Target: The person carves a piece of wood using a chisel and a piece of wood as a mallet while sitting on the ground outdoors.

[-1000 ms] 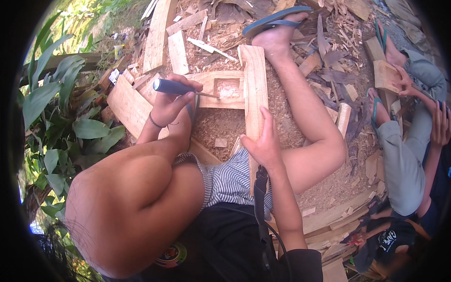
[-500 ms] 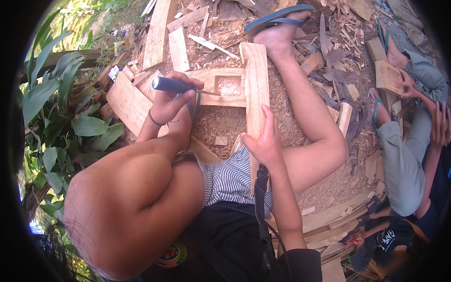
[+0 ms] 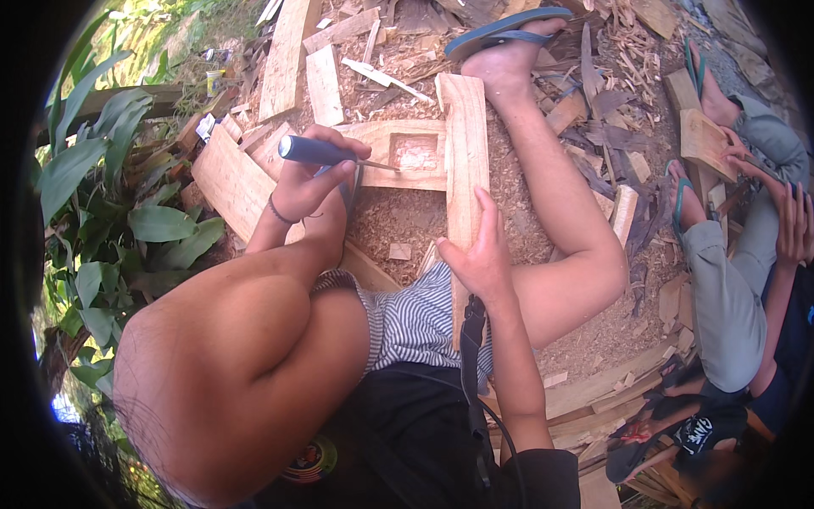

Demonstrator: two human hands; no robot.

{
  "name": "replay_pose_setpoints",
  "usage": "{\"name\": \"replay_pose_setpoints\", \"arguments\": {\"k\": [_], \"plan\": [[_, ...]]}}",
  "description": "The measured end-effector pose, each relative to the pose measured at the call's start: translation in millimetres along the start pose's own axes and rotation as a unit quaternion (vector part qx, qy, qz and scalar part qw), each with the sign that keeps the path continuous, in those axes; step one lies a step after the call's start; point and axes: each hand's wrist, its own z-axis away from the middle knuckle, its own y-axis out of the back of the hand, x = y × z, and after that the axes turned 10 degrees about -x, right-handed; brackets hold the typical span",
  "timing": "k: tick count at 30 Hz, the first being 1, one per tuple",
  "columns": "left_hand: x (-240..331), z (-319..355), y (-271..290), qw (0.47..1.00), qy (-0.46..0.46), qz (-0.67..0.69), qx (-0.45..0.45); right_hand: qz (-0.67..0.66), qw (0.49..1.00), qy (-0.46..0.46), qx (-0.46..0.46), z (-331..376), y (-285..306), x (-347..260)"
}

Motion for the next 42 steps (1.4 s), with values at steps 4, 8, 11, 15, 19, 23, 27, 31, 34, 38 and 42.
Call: {"name": "replay_pose_setpoints", "arguments": {"k": [4, 8, 11, 15, 19, 23, 27, 31, 34, 38, 42], "plan": [[1, 0, 0, 1.0, -0.003, -0.004, 0.0, 0.002, 1.0, 0.003, 0.0, 0, 1, 0], [1, 0, 0, 1.0, -0.008, -0.014, -0.001, 0.013, 1.0, 0.008, 0.001, 0, 0, 1], [2, -1, 0, 1.0, -0.012, -0.024, -0.006, 0.019, 1.0, 0.002, 0.0, 0, 1, -1], [6, -4, -1, 0.998, -0.022, -0.051, -0.017, 0.003, 1.0, -0.002, -0.002, 0, 1, -1], [13, -13, -2, 0.991, -0.048, -0.118, -0.052, 0.019, 1.0, -0.001, 0.006, 0, 3, -15], [23, -30, -7, 0.98, -0.047, -0.171, -0.089, -0.024, 0.998, 0.057, -0.013, 14, 14, -20], [28, -34, -6, 0.981, 0.002, -0.172, -0.089, -0.013, 0.99, 0.139, -0.032, 21, 52, -84], [27, -34, -3, 0.974, 0.014, -0.201, -0.105, 0.021, 0.98, 0.195, 0.034, 32, 63, -115], [28, -39, -7, 0.956, 0.042, -0.263, -0.12, 0.193, 0.954, 0.224, -0.042, 18, 71, -127], [20, -33, -2, 0.96, 0.044, -0.261, -0.097, 0.244, 0.941, 0.226, -0.062, 13, 76, -138], [24, -21, -5, 0.992, -0.004, -0.123, -0.025, 0.205, 0.934, 0.293, 0.023, 19, 81, -142]]}}
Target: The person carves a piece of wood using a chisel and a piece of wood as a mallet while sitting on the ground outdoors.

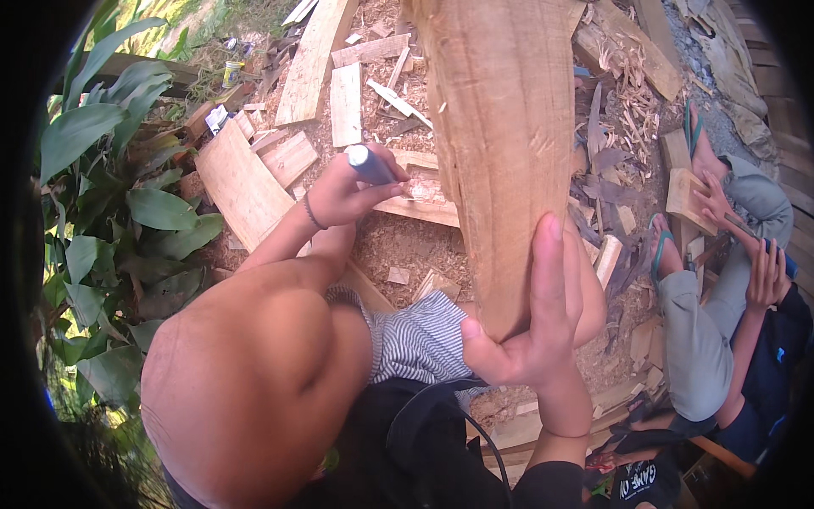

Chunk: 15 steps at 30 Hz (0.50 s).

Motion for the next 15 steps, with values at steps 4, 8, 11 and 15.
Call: {"name": "replay_pose_setpoints", "arguments": {"k": [4, 8, 11, 15], "plan": [[3, 1, 7, 0.999, -0.037, -0.005, -0.005, -0.056, 0.997, -0.053, -0.017, -1, -4, 4], [-1, 1, 5, 1.0, -0.021, -0.009, -0.019, -0.086, 0.993, -0.078, 0.001, 2, -17, 5], [-6, 3, 5, 0.998, -0.054, -0.031, -0.017, -0.075, 0.995, -0.061, -0.016, 7, -17, 10], [0, 5, 4, 0.999, -0.028, 0.016, 0.008, -0.116, 0.99, -0.077, -0.031, 14, -21, 15]]}}
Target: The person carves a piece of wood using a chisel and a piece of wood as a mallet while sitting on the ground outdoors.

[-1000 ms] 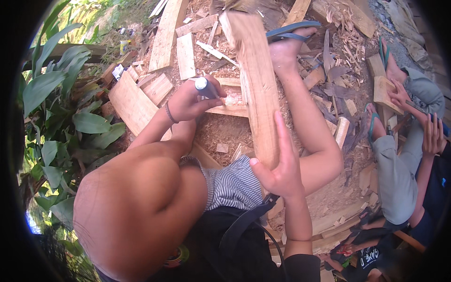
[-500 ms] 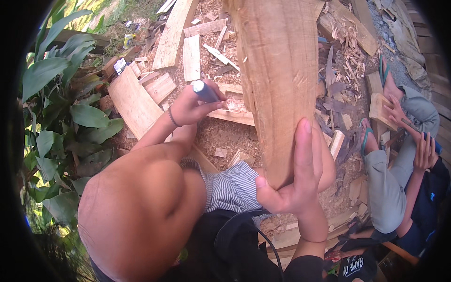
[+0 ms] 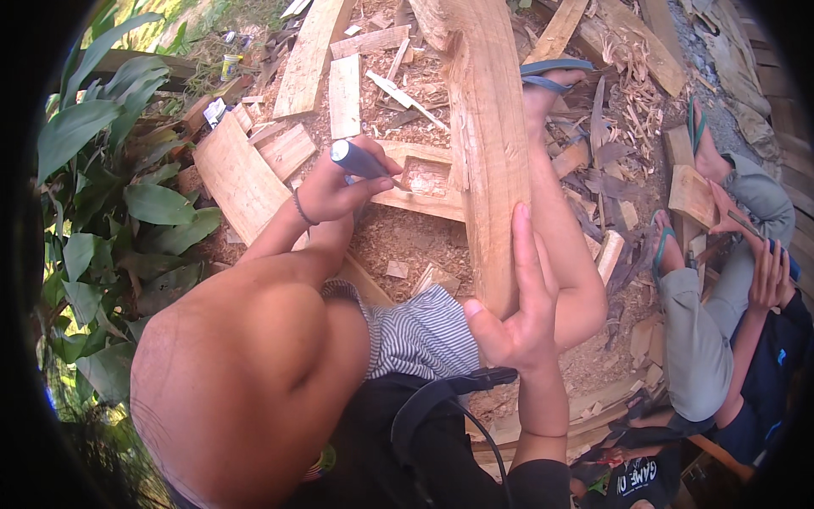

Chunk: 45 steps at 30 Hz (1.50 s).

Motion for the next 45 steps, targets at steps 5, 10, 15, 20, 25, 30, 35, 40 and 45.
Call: {"name": "replay_pose_setpoints", "arguments": {"k": [5, 10, 15, 20, 25, 30, 35, 40, 45], "plan": [[-6, 1, 1, 0.999, -0.045, -0.027, -0.012, -0.065, 0.998, -0.025, -0.006, 3, -4, 4], [5, -2, 1, 0.999, 0.0, -0.035, -0.028, -0.058, 0.998, -0.026, -0.012, 6, -5, 8], [3, -7, 2, 0.997, -0.018, -0.045, -0.054, 0.012, 0.998, -0.023, -0.062, -3, 10, -18], [7, -13, 4, 0.988, -0.023, -0.118, -0.1, 0.01, 0.999, 0.005, -0.034, 6, 2, -25], [6, -5, -1, 0.99, -0.01, -0.11, -0.091, 0.118, 0.988, 0.086, -0.058, -11, 9, -28], [-12, -37, -14, 0.963, -0.233, -0.134, -0.008, 0.178, 0.967, -0.017, -0.18, -6, -5, -42], [0, -4, 2, 0.988, 0.015, -0.142, -0.067, 0.089, 0.989, 0.11, -0.035, -17, -5, -28], [-32, -6, 1, 0.984, 0.031, -0.144, -0.105, 0.146, 0.973, -0.031, -0.174, -10, -15, -31], [-13, 16, 3, 0.993, 0.077, 0.081, -0.025, 0.104, 0.993, 0.015, 0.046, 13, 10, -32]]}}
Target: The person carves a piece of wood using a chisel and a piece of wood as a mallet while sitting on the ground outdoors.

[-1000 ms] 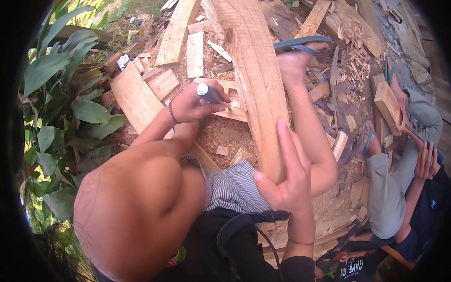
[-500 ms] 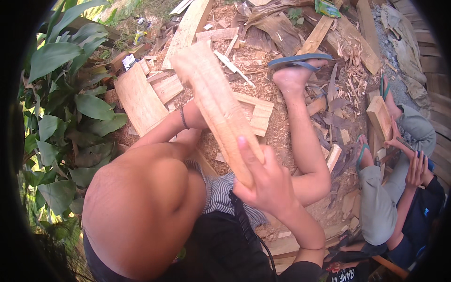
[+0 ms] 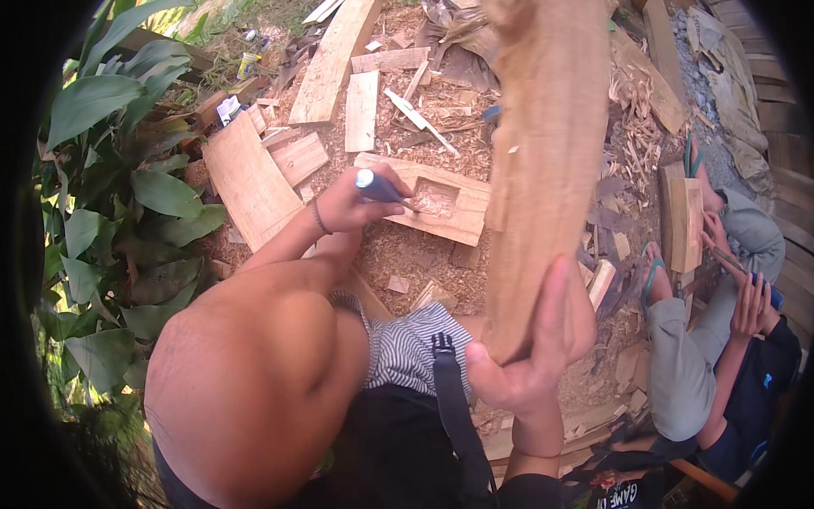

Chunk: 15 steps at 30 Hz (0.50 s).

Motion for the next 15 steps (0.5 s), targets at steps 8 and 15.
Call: {"name": "replay_pose_setpoints", "arguments": {"k": [8, 15], "plan": [[-88, 49, -13, 0.945, -0.159, 0.226, 0.173, -0.217, 0.961, -0.147, 0.085, 21, -27, 7], [-44, 44, 11, 0.965, -0.091, 0.166, 0.184, -0.115, 0.969, -0.196, -0.103, 18, -32, 33]]}}
